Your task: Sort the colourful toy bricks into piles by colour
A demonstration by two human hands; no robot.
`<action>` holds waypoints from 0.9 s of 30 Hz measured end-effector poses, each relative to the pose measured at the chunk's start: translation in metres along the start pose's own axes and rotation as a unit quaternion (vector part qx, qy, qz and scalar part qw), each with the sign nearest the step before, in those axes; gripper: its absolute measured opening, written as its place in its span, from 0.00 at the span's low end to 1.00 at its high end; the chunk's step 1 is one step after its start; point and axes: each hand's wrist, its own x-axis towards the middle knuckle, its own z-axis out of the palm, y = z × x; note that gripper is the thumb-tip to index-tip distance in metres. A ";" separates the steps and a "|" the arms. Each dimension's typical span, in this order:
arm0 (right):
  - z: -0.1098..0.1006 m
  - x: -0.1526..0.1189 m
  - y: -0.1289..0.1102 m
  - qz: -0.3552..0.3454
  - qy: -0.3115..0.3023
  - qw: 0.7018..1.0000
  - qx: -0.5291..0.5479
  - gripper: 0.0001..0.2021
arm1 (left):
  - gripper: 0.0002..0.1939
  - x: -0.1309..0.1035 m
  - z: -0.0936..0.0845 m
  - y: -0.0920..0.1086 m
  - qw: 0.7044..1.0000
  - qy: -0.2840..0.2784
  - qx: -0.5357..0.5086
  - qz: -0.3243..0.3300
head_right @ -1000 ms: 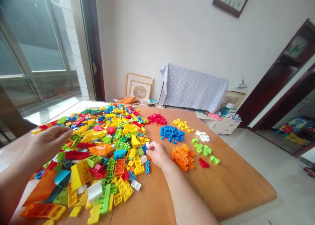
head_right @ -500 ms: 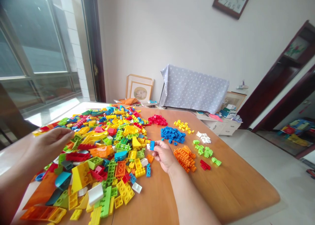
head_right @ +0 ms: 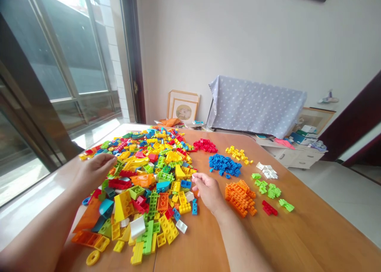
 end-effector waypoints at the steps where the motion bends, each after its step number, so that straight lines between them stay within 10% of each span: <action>1: -0.001 0.001 0.002 -0.007 -0.001 1.000 -0.004 0.20 | 0.22 0.001 0.002 -0.002 1.000 0.009 -0.009 0.006; 8: -0.007 -0.001 -0.001 -0.090 -0.008 0.994 -0.063 0.14 | 0.20 0.001 0.009 -0.004 0.999 0.024 -0.040 0.019; 18: 0.007 -0.048 -0.037 -0.098 -0.206 0.936 -0.267 0.04 | 0.20 0.001 0.011 -0.002 0.999 0.030 -0.024 0.021; 27: 0.021 -0.053 -0.034 -0.160 -0.146 0.890 -0.402 0.04 | 0.19 -0.001 0.014 -0.001 0.997 0.025 -0.051 0.052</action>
